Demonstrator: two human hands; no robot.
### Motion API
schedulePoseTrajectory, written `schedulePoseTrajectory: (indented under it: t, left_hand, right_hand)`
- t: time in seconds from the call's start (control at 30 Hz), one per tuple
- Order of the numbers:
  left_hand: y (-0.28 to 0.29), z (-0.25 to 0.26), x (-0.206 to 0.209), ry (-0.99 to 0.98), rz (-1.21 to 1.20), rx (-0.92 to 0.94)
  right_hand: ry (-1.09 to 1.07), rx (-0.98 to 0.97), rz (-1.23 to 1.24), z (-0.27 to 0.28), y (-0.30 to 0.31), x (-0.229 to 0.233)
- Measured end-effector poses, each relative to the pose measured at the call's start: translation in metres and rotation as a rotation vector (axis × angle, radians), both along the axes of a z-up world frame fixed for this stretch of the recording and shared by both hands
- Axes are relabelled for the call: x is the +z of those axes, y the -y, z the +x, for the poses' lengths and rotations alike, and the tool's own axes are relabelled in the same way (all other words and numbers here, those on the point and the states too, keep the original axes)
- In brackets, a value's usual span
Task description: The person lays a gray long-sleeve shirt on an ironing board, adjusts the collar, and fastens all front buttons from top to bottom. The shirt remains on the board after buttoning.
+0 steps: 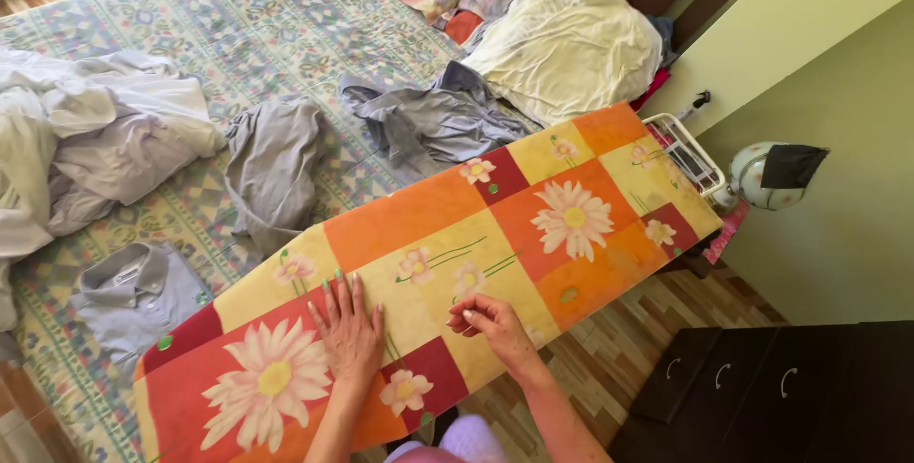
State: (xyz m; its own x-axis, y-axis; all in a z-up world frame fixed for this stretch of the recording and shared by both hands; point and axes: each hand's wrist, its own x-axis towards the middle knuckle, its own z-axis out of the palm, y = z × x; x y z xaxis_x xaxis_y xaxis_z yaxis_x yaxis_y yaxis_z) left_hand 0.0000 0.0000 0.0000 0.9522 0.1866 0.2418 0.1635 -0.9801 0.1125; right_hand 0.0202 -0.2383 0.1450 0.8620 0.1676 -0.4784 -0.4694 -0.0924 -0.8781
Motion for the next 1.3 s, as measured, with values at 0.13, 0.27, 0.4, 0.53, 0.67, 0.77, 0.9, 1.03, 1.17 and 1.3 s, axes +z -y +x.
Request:
schedulePoseTrajectory:
  t: [0.13,0.27,0.4,0.53,0.67,0.77,0.9,1.03,1.17,1.3]
  left_hand:
    - [0.014,0.022,-0.005,-0.036,0.097,0.009]
    - [0.027,0.036,-0.005,-0.03,0.06,0.068]
    - [0.031,0.041,-0.002,-0.017,-0.078,0.146]
    - [0.027,0.037,-0.011,0.07,-0.15,0.167]
    - [0.02,0.032,-0.034,0.261,-0.134,0.159]
    - [0.019,0.026,-0.044,0.293,-0.191,0.184]
    - [0.021,0.017,-0.055,0.254,-0.297,0.263]
    - [0.001,0.002,-0.078,0.123,-0.236,0.242]
    - [-0.002,-0.008,-0.088,-0.006,-0.144,0.228]
    - [0.006,-0.001,-0.072,0.101,-0.128,0.209]
  right_hand:
    - [0.04,0.024,-0.008,0.037,0.011,-0.012]
    - [0.09,0.078,-0.032,0.107,0.018,-0.025]
    - [0.174,0.107,0.004,0.204,0.02,-0.059]
    - [0.186,0.125,-0.026,0.309,0.018,-0.114]
    - [0.115,0.088,-0.144,0.397,0.007,-0.153]
    - [0.097,0.13,-0.267,0.447,-0.007,-0.182]
    - [0.056,0.205,-0.357,0.498,-0.031,-0.242]
    - [0.109,0.375,-0.302,0.509,-0.059,-0.234]
    - [0.041,0.329,-0.002,0.531,-0.091,-0.314]
    - [0.062,0.281,0.099,0.549,-0.113,-0.404]
